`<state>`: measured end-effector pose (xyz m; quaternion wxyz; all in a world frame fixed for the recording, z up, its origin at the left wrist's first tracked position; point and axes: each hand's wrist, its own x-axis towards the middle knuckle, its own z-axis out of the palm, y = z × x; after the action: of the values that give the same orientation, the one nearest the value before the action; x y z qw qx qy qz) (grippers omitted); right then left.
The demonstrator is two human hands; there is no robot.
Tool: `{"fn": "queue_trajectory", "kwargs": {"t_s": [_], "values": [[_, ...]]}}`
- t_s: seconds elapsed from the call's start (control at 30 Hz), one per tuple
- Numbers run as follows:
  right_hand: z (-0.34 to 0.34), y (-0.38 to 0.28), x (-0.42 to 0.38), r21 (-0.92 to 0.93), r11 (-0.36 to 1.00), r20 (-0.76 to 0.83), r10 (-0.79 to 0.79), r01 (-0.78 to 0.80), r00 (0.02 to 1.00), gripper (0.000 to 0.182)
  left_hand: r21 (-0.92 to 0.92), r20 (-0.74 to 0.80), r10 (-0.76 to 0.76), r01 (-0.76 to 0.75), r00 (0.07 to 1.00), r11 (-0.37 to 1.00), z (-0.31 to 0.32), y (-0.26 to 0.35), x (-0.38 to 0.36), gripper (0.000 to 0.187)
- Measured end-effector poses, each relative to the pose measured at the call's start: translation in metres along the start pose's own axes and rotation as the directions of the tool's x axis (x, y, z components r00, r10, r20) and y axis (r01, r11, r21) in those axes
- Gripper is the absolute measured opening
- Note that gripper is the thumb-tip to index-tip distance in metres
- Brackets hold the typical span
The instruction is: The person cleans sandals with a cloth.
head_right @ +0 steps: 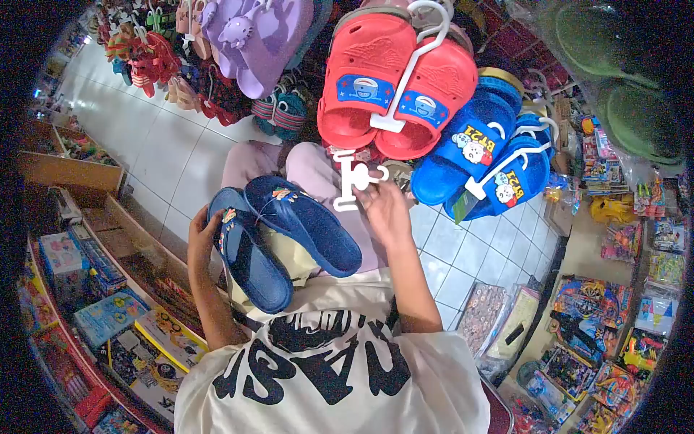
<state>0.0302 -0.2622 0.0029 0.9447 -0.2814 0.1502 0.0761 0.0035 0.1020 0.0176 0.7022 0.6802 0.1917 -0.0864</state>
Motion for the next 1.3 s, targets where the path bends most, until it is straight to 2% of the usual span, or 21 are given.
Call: {"fn": "queue_trajectory", "kwargs": {"t_s": [0.07, 0.17, 0.2, 0.23, 0.27, 0.37, 0.4, 0.47, 0.53, 0.6, 0.67, 0.77, 0.8, 0.83, 0.87, 0.93, 0.97, 1.03, 1.13, 1.23, 1.3], "values": [[-0.008, 0.012, 0.019, -0.220, 0.971, -0.149, -0.133, 0.098, 0.980, 0.028, -0.040, -0.030, -0.018, 0.016, 0.999, 0.999, 0.003, 0.000, -0.002, 0.027], [-0.038, 0.012, 0.052, -0.588, 0.801, -0.185, -0.275, 0.118, 0.943, 0.027, -0.045, -0.023, -0.021, 0.020, 1.000, 0.999, 0.001, -0.001, 0.000, 0.027], [-0.057, 0.010, 0.065, -0.857, 0.473, -0.031, -0.449, 0.207, 0.893, 0.028, -0.045, -0.019, -0.023, 0.022, 1.000, 0.999, 0.002, -0.001, 0.000, 0.027], [-0.080, 0.007, 0.080, -0.968, 0.056, 0.180, -0.534, 0.247, 0.826, 0.029, -0.046, -0.016, -0.025, 0.025, 1.000, 0.999, 0.003, 0.001, 0.000, 0.027], [-0.097, 0.006, 0.093, -0.899, -0.371, 0.408, -0.516, 0.232, 0.754, 0.031, -0.047, -0.016, -0.028, 0.027, 0.999, 0.999, 0.003, 0.001, 0.000, 0.027], [-0.119, 0.009, 0.127, -0.875, -0.442, 0.390, -0.403, 0.197, 0.828, 0.039, -0.044, -0.003, -0.027, 0.027, 1.000, 0.999, 0.001, -0.003, 0.002, 0.027], [-0.074, 0.009, 0.118, -0.882, -0.451, 0.328, -0.381, 0.136, 0.865, 0.043, -0.022, -0.001, -0.045, 0.045, 0.999, 0.999, 0.002, -0.001, 0.002, 0.027], [-0.066, 0.029, 0.134, -0.952, -0.244, 0.278, -0.439, 0.185, 0.855, 0.039, 0.020, 0.001, -0.079, 0.079, 0.997, 0.997, 0.003, 0.006, 0.001, 0.029], [-0.120, 0.055, 0.176, -0.909, -0.276, 0.408, -0.432, 0.312, 0.804, 0.039, 0.010, 0.005, -0.058, 0.058, 0.998, 0.998, 0.001, -0.004, 0.006, 0.030], [-0.141, 0.070, 0.202, -0.925, -0.115, 0.371, -0.475, 0.361, 0.798, 0.033, 0.016, 0.000, -0.048, 0.048, 0.999, 0.999, -0.001, -0.005, 0.006, 0.032], [-0.191, 0.064, 0.234, -0.769, -0.619, 0.277, -0.092, 0.163, 0.956, 0.030, 0.042, -0.006, -0.055, 0.055, 0.998, 0.998, 0.002, 0.001, 0.002, 0.035], [-0.099, 0.052, 0.166, -0.757, -0.430, 0.639, -0.332, 0.492, 0.694, 0.028, 0.202, -0.144, 0.128, -0.098, 0.981, 0.975, 0.001, -0.004, 0.003, 0.038], [-0.073, 0.044, 0.134, -0.852, -0.305, 0.511, -0.308, 0.425, 0.803, 0.023, 0.235, -0.210, 0.086, -0.036, 0.974, 0.971, 0.000, 0.000, 0.001, 0.037], [-0.046, 0.036, 0.101, -0.927, -0.189, 0.367, -0.276, 0.324, 0.888, 0.017, 0.341, -0.193, 0.221, -0.146, 0.956, 0.929, 0.002, 0.009, -0.001, 0.037], [-0.033, 0.036, 0.072, -0.957, 0.011, 0.272, -0.296, 0.288, 0.916, 0.013, 0.440, -0.159, 0.348, -0.250, 0.924, 0.863, 0.007, 0.023, -0.006, 0.037], [0.022, 0.022, 0.000, -0.949, 0.005, 0.303, -0.255, 0.315, 0.918, 0.009, 0.571, 0.037, 0.526, -0.450, 0.850, 0.687, 0.019, 0.057, -0.014, 0.036], [0.045, 0.022, -0.029, -0.914, 0.149, 0.326, -0.282, 0.377, 0.902, 0.007, 0.567, 0.302, 0.500, -0.574, 0.812, 0.590, 0.024, 0.071, -0.013, 0.038], [0.070, 0.017, -0.071, -0.910, 0.162, 0.360, -0.151, 0.382, 0.921, 0.007, 0.438, 0.745, 0.334, -0.801, 0.577, 0.408, 0.035, 0.093, -0.002, 0.044], [0.093, 0.015, -0.097, -0.884, 0.205, 0.446, 0.096, 0.420, 0.890, 0.009, 0.301, 0.928, 0.122, -0.903, 0.351, 0.306, 0.054, 0.110, 0.020, 0.060], [0.100, 0.014, -0.102, -0.860, 0.210, 0.504, 0.212, 0.465, 0.837, 0.009, 0.261, 0.951, 0.038, -0.861, 0.307, 0.437, 0.055, 0.113, 0.043, 0.073], [0.099, 0.014, -0.104, -0.840, 0.209, 0.539, 0.205, 0.501, 0.817, 0.009, 0.342, 0.939, -0.081, -0.898, 0.333, 0.276, 0.049, 0.116, 0.050, 0.091]]}}
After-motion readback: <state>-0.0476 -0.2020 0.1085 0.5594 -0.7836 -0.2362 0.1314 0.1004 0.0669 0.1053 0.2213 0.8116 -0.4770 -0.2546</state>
